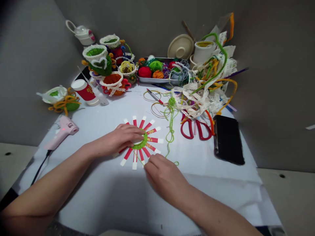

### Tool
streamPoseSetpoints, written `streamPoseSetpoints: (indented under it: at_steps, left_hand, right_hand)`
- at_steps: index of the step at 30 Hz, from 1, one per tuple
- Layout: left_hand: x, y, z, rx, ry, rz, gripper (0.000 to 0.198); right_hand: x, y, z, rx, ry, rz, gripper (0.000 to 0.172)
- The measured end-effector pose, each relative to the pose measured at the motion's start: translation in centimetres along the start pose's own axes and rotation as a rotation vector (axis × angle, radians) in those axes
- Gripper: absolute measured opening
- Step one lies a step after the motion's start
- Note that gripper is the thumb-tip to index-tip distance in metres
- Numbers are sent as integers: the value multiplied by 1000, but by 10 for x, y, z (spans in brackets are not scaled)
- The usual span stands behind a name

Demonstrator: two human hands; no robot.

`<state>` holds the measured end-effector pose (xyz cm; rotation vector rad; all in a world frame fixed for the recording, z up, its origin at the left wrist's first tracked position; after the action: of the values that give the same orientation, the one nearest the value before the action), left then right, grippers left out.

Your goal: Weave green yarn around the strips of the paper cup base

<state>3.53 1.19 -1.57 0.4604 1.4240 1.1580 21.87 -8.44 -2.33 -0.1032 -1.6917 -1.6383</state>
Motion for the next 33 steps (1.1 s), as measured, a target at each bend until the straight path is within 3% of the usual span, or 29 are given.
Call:
streamPoseSetpoints:
  at_steps: [7,14,22,27,33]
  left_hand:
    - [2,-1,-1,14,20,-23,36]
    - [1,1,-1,8,-1,-27,34]
    - [-11,-1,3,49,-93,-89,39]
    - [-19,-1,3,47,-76,-79,37]
    - [-17,-7,5,-6,40,-21,33]
  right_hand:
    - [7,-14,-7,88,98,-126,27]
    - [-12,6,1,-70,-130,-150,22]
    - [-37,10,16,-152,-336,-28,24]
    - [-42,6,19,-142,-379,-2,23]
    - [-42,5,20,-132,-386,-17,21]
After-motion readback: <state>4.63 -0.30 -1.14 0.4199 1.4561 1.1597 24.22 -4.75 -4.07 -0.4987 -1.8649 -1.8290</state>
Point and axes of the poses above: each hand's wrist, its own z-axis towards the middle knuckle, its own y-axis out of the back of the hand, x = y × z, the point moved 5 cm from there along z, towards the middle knuckle, and after that the axes turned 15 degrees about -y, right-handed, at the moved point
